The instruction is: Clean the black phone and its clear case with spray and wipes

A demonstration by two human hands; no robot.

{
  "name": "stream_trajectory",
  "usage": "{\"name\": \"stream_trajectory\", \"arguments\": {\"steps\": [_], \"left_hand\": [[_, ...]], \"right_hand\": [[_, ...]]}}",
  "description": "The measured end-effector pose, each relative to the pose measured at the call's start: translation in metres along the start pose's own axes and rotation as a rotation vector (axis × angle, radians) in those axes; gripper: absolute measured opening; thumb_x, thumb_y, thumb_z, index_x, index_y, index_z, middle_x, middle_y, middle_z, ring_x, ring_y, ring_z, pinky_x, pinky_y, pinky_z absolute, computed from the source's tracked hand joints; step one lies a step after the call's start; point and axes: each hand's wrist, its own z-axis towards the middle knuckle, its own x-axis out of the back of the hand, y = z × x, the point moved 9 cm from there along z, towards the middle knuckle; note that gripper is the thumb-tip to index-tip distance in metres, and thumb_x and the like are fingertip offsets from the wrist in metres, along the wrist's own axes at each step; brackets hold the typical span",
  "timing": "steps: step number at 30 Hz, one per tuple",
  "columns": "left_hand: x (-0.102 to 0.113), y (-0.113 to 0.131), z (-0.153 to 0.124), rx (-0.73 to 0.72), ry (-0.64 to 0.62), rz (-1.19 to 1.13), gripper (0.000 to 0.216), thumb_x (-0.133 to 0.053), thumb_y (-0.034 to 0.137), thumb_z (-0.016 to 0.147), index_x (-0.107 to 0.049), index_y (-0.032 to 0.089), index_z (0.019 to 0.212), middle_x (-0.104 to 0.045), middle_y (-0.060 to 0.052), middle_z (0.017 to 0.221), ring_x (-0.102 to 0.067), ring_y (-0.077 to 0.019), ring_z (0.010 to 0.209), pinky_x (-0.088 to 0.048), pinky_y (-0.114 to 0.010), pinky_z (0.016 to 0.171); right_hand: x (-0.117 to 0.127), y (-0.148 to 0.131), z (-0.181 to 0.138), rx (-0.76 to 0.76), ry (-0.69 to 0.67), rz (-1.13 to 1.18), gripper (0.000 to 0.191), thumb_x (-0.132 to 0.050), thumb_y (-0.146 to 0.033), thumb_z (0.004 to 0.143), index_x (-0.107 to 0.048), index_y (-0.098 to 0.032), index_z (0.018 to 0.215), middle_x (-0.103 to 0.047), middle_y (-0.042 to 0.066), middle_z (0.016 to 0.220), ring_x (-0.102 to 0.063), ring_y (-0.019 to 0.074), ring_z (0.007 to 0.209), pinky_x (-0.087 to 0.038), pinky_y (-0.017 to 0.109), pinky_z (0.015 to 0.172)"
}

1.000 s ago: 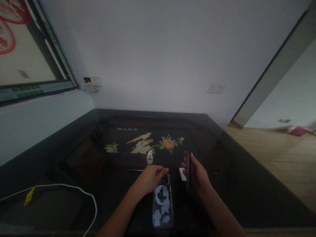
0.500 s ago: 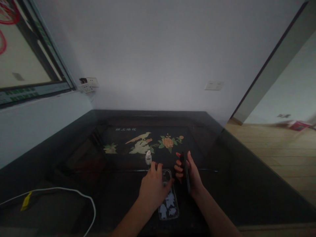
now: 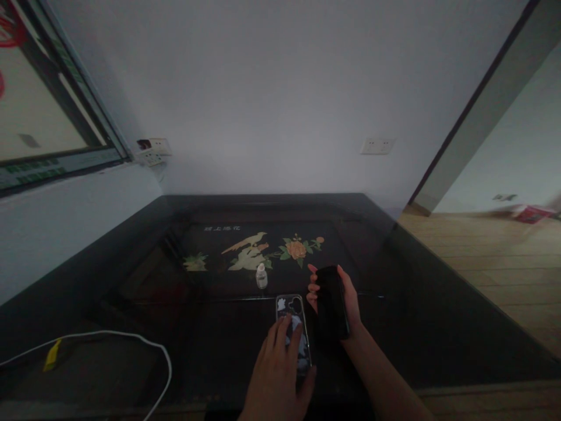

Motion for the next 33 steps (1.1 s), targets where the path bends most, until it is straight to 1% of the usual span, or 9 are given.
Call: {"name": "stream_trajectory", "arguments": {"steps": [4, 9, 16, 20, 22, 23, 27, 30, 33], "left_hand": [[0.004, -0.006, 0.009, 0.037, 0.035, -0.022, 0.061, -0.060, 0.025, 0.083, -0.050, 0.020, 0.144, -0.047, -0.015, 0.151, -0.046, -0.0335, 0.139, -0.051, -0.052, 0.109], [0.008, -0.011, 0.022, 0.011, 0.115, -0.033, 0.056, -0.053, 0.012, 0.083, -0.052, 0.019, 0.139, -0.048, -0.015, 0.147, -0.049, -0.0319, 0.134, -0.051, -0.052, 0.108], [0.008, -0.015, 0.037, 0.011, 0.163, -0.043, 0.045, -0.053, 0.012, 0.087, -0.054, 0.017, 0.131, -0.050, -0.016, 0.141, -0.052, -0.0321, 0.129, -0.051, -0.055, 0.105], [0.014, -0.016, 0.040, 0.022, 0.179, 0.003, 0.037, -0.048, 0.012, 0.090, -0.057, 0.019, 0.126, -0.054, -0.013, 0.136, -0.054, -0.0303, 0.127, -0.041, -0.062, 0.112], [0.022, -0.012, 0.038, 0.023, 0.196, -0.005, 0.035, -0.049, 0.014, 0.092, -0.057, 0.020, 0.126, -0.056, -0.012, 0.135, -0.053, -0.0300, 0.129, -0.035, -0.064, 0.116], [0.026, -0.008, 0.036, 0.023, 0.203, -0.026, 0.034, -0.051, 0.017, 0.093, -0.057, 0.020, 0.126, -0.056, -0.011, 0.134, -0.053, -0.0300, 0.128, -0.037, -0.063, 0.115], [0.039, 0.013, 0.028, 0.031, 0.186, -0.175, 0.034, -0.056, 0.031, 0.094, -0.057, 0.020, 0.126, -0.060, -0.013, 0.123, -0.057, -0.0284, 0.116, -0.050, -0.049, 0.101], [0.035, 0.026, 0.027, 0.057, 0.127, -0.214, 0.046, -0.061, 0.038, 0.092, -0.054, 0.020, 0.133, -0.060, -0.013, 0.125, -0.057, -0.0293, 0.117, -0.050, -0.046, 0.101], [0.022, 0.021, 0.033, 0.122, 0.091, -0.182, 0.061, -0.069, 0.044, 0.089, -0.050, 0.018, 0.140, -0.060, -0.014, 0.129, -0.057, -0.0302, 0.119, -0.049, -0.047, 0.102]], "right_hand": [[0.002, 0.002, -0.001, -0.028, 0.045, 0.032, 0.052, -0.046, -0.049, 0.101, -0.052, -0.012, 0.136, -0.071, 0.010, 0.094, -0.069, 0.0194, 0.075, -0.061, 0.033, 0.065], [0.004, 0.000, -0.001, -0.017, 0.036, 0.035, 0.046, -0.049, -0.045, 0.100, -0.056, -0.014, 0.133, -0.074, 0.013, 0.099, -0.073, 0.0235, 0.082, -0.062, 0.036, 0.064], [0.011, -0.002, 0.004, 0.009, 0.061, -0.064, 0.044, -0.046, -0.045, 0.101, -0.060, -0.014, 0.130, -0.076, 0.015, 0.102, -0.075, 0.0278, 0.087, -0.064, 0.040, 0.065], [0.008, 0.002, 0.003, -0.035, 0.070, -0.102, 0.048, -0.043, -0.049, 0.101, -0.060, -0.014, 0.128, -0.074, 0.018, 0.113, -0.074, 0.0293, 0.099, -0.065, 0.043, 0.072], [0.007, 0.004, 0.002, -0.053, 0.069, -0.111, 0.048, -0.042, -0.049, 0.102, -0.060, -0.013, 0.128, -0.073, 0.019, 0.119, -0.072, 0.0284, 0.107, -0.064, 0.042, 0.078], [0.007, 0.006, 0.001, -0.061, 0.072, -0.111, 0.049, -0.041, -0.049, 0.102, -0.060, -0.013, 0.128, -0.072, 0.019, 0.121, -0.071, 0.0280, 0.110, -0.064, 0.042, 0.080], [0.012, 0.009, 0.004, -0.070, 0.099, -0.118, 0.053, -0.036, -0.052, 0.104, -0.060, -0.011, 0.126, -0.072, 0.021, 0.121, -0.068, 0.0295, 0.118, -0.063, 0.045, 0.084], [0.018, 0.007, 0.008, -0.039, 0.114, -0.156, 0.051, -0.034, -0.049, 0.104, -0.061, -0.010, 0.123, -0.072, 0.021, 0.119, -0.068, 0.0304, 0.118, -0.063, 0.048, 0.086], [0.024, 0.006, 0.012, -0.027, 0.131, -0.198, 0.050, -0.032, -0.046, 0.106, -0.061, -0.009, 0.123, -0.073, 0.021, 0.119, -0.069, 0.0304, 0.117, -0.062, 0.048, 0.087]]}}
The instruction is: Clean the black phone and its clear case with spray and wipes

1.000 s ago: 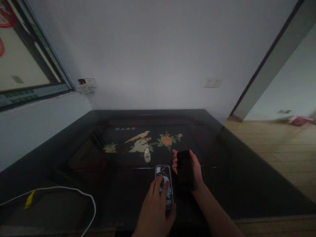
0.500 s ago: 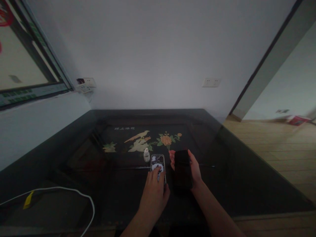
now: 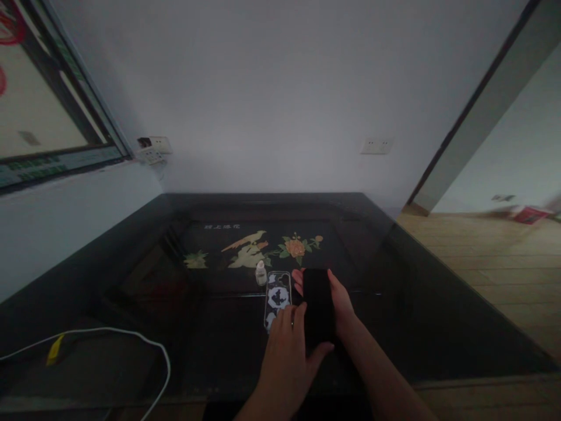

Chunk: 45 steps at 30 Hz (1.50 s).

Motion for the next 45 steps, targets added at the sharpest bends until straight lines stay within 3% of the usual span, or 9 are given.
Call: {"name": "stream_trajectory", "arguments": {"steps": [4, 9, 12, 15, 17, 25, 34, 45], "left_hand": [[-0.013, -0.011, 0.010, -0.034, -0.004, 0.089, 0.059, -0.071, 0.040, 0.090, -0.050, 0.017, 0.140, -0.064, -0.013, 0.126, -0.059, -0.0305, 0.117, -0.047, -0.049, 0.103], [-0.018, -0.018, 0.017, -0.065, -0.007, 0.212, 0.069, -0.073, 0.041, 0.089, -0.046, 0.014, 0.147, -0.065, -0.014, 0.126, -0.060, -0.0312, 0.116, -0.047, -0.050, 0.101], [-0.020, -0.021, 0.019, -0.068, -0.034, 0.285, 0.068, -0.074, 0.043, 0.088, -0.050, 0.014, 0.145, -0.068, -0.013, 0.119, -0.061, -0.0317, 0.111, -0.049, -0.050, 0.096], [-0.020, -0.022, 0.020, -0.072, -0.021, 0.334, 0.067, -0.073, 0.044, 0.088, -0.052, 0.015, 0.144, -0.068, -0.013, 0.118, -0.061, -0.0312, 0.110, -0.049, -0.049, 0.094], [-0.019, -0.023, 0.020, -0.072, -0.008, 0.344, 0.065, -0.072, 0.046, 0.089, -0.054, 0.016, 0.143, -0.069, -0.013, 0.118, -0.061, -0.0310, 0.110, -0.048, -0.049, 0.094], [-0.021, -0.023, 0.022, -0.035, -0.036, 0.333, 0.069, -0.076, 0.048, 0.084, -0.057, 0.014, 0.141, -0.069, -0.014, 0.120, -0.059, -0.0333, 0.113, -0.046, -0.052, 0.096], [-0.013, -0.020, 0.019, -0.016, -0.042, 0.331, 0.060, -0.069, 0.047, 0.090, -0.059, 0.016, 0.140, -0.067, -0.016, 0.124, -0.057, -0.0344, 0.115, -0.043, -0.053, 0.098], [-0.008, -0.018, 0.024, 0.054, -0.103, 0.334, 0.057, -0.070, 0.049, 0.088, -0.064, 0.017, 0.135, -0.067, -0.016, 0.119, -0.057, -0.0357, 0.113, -0.044, -0.052, 0.094]], "right_hand": [[0.007, -0.001, 0.003, 0.036, 0.033, -0.041, 0.043, -0.034, -0.041, 0.107, -0.061, -0.011, 0.122, -0.073, 0.020, 0.119, -0.072, 0.0282, 0.112, -0.061, 0.046, 0.087], [0.022, -0.015, 0.009, 0.206, 0.094, -0.218, 0.026, -0.051, -0.037, 0.100, -0.065, -0.021, 0.115, -0.079, 0.011, 0.103, -0.076, 0.0275, 0.094, -0.061, 0.044, 0.078], [0.029, -0.034, 0.009, 0.357, 0.171, -0.515, 0.028, -0.062, -0.045, 0.093, -0.070, -0.022, 0.108, -0.079, 0.007, 0.091, -0.075, 0.0269, 0.087, -0.060, 0.040, 0.075], [0.021, -0.058, 0.005, 0.542, 0.195, -0.916, 0.032, -0.064, -0.051, 0.090, -0.074, -0.023, 0.102, -0.078, 0.006, 0.093, -0.071, 0.0256, 0.088, -0.056, 0.037, 0.078], [0.015, -0.066, 0.006, 0.588, 0.185, -1.073, 0.033, -0.064, -0.052, 0.090, -0.076, -0.023, 0.099, -0.077, 0.006, 0.093, -0.069, 0.0254, 0.087, -0.054, 0.036, 0.080], [0.010, -0.076, 0.016, 0.595, 0.125, -1.235, 0.025, -0.066, -0.045, 0.087, -0.076, -0.022, 0.094, -0.076, 0.006, 0.089, -0.068, 0.0251, 0.085, -0.051, 0.038, 0.083], [0.001, -0.077, 0.027, 0.550, 0.010, -1.397, 0.024, -0.067, -0.042, 0.086, -0.078, -0.022, 0.090, -0.077, 0.007, 0.090, -0.069, 0.0259, 0.087, -0.051, 0.042, 0.089], [0.001, -0.077, 0.024, 0.623, 0.055, -1.564, 0.021, -0.064, -0.037, 0.089, -0.080, -0.024, 0.091, -0.073, 0.007, 0.091, -0.067, 0.0240, 0.086, -0.050, 0.041, 0.089]]}}
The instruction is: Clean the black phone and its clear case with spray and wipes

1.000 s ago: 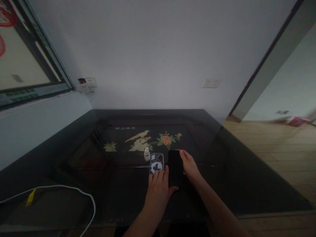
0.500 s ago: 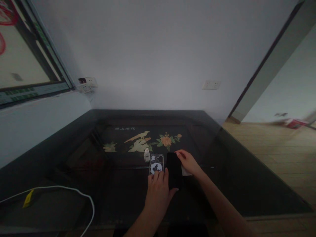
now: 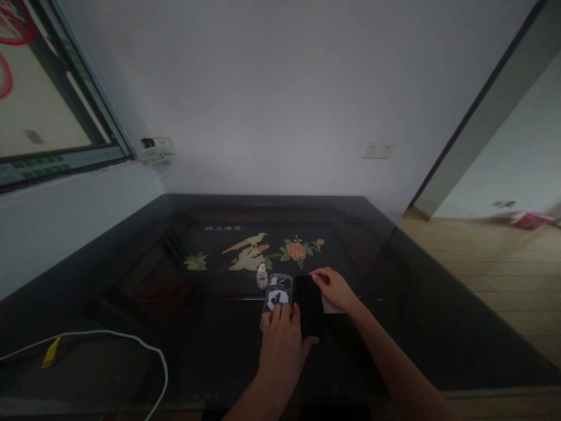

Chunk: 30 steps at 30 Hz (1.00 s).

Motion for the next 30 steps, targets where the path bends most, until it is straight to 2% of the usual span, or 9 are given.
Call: {"name": "stream_trajectory", "arguments": {"steps": [9, 15, 21, 30], "left_hand": [[-0.0028, -0.0022, 0.0019, 0.022, -0.035, -0.010, 0.059, -0.071, 0.050, 0.087, -0.064, 0.016, 0.134, -0.065, -0.017, 0.123, -0.055, -0.0363, 0.116, -0.042, -0.053, 0.097], [-0.0029, -0.0031, 0.0008, 0.036, -0.066, -0.022, 0.061, -0.070, 0.052, 0.087, -0.063, 0.016, 0.136, -0.065, -0.016, 0.123, -0.054, -0.0362, 0.118, -0.040, -0.053, 0.099], [-0.0026, -0.0037, 0.0004, 0.045, -0.080, -0.051, 0.062, -0.068, 0.052, 0.088, -0.062, 0.015, 0.137, -0.065, -0.016, 0.122, -0.054, -0.0358, 0.117, -0.039, -0.054, 0.100], [-0.0058, -0.0086, 0.0000, 0.074, -0.083, -0.126, 0.060, -0.068, 0.049, 0.087, -0.063, 0.015, 0.137, -0.065, -0.017, 0.122, -0.054, -0.0369, 0.117, -0.038, -0.053, 0.099]], "right_hand": [[-0.0006, 0.0036, -0.0015, -0.012, 0.005, -0.111, 0.020, -0.063, -0.034, 0.088, -0.079, -0.024, 0.095, -0.076, 0.007, 0.090, -0.069, 0.0239, 0.082, -0.052, 0.039, 0.082], [-0.0020, 0.0032, -0.0020, -0.003, -0.011, -0.177, 0.022, -0.061, -0.034, 0.089, -0.078, -0.021, 0.096, -0.073, 0.008, 0.092, -0.069, 0.0219, 0.082, -0.052, 0.036, 0.081], [-0.0022, 0.0058, -0.0019, -0.002, -0.019, -0.230, 0.020, -0.062, -0.033, 0.090, -0.079, -0.024, 0.096, -0.069, 0.005, 0.092, -0.068, 0.0188, 0.078, -0.051, 0.033, 0.078], [-0.0028, 0.0065, -0.0030, 0.013, -0.019, -0.250, 0.020, -0.062, -0.033, 0.090, -0.078, -0.024, 0.096, -0.069, 0.005, 0.092, -0.068, 0.0186, 0.080, -0.052, 0.033, 0.079]]}}
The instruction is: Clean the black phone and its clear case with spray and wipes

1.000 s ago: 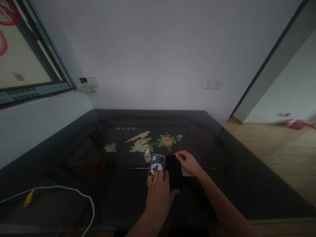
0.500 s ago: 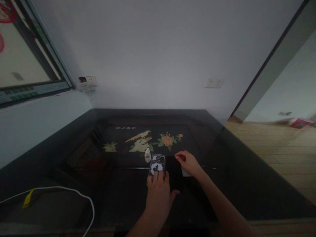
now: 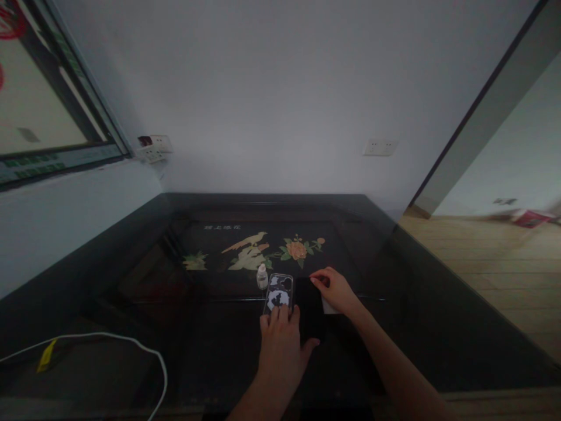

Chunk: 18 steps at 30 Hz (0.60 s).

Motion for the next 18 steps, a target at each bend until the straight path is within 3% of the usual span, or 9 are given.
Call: {"name": "stream_trajectory", "arguments": {"steps": [5, 9, 14, 18], "left_hand": [[0.000, 0.000, -0.001, -0.006, -0.016, -0.011, 0.061, -0.069, 0.046, 0.086, -0.062, 0.014, 0.138, -0.064, -0.017, 0.123, -0.054, -0.0374, 0.118, -0.038, -0.053, 0.098], [0.007, -0.001, -0.005, -0.017, 0.013, -0.032, 0.061, -0.069, 0.046, 0.087, -0.060, 0.016, 0.139, -0.064, -0.016, 0.124, -0.055, -0.0360, 0.117, -0.039, -0.052, 0.098], [0.027, -0.008, -0.008, -0.056, 0.147, -0.068, 0.045, -0.057, 0.048, 0.095, -0.064, 0.022, 0.130, -0.065, -0.013, 0.120, -0.057, -0.0325, 0.112, -0.042, -0.048, 0.094], [0.040, -0.026, -0.006, -0.023, 0.257, -0.070, 0.032, -0.053, 0.043, 0.097, -0.064, 0.022, 0.118, -0.064, -0.010, 0.110, -0.059, -0.0277, 0.102, -0.046, -0.042, 0.089]], "right_hand": [[0.008, -0.002, -0.002, 0.009, 0.018, 0.020, 0.023, -0.059, -0.036, 0.092, -0.075, -0.021, 0.099, -0.071, 0.006, 0.093, -0.069, 0.0192, 0.084, -0.053, 0.033, 0.082], [0.031, 0.002, -0.015, -0.004, 0.056, -0.031, 0.024, -0.059, -0.037, 0.092, -0.075, -0.021, 0.099, -0.070, 0.007, 0.099, -0.069, 0.0209, 0.088, -0.053, 0.035, 0.086], [0.047, 0.019, -0.039, -0.060, -0.031, -0.168, 0.032, -0.074, -0.042, 0.082, -0.074, -0.024, 0.108, -0.068, 0.008, 0.106, -0.068, 0.0241, 0.094, -0.051, 0.037, 0.086], [0.053, 0.030, -0.052, -0.144, -0.065, -0.210, 0.021, -0.071, -0.041, 0.084, -0.073, -0.023, 0.095, -0.068, 0.007, 0.096, -0.066, 0.0226, 0.086, -0.049, 0.034, 0.078]]}}
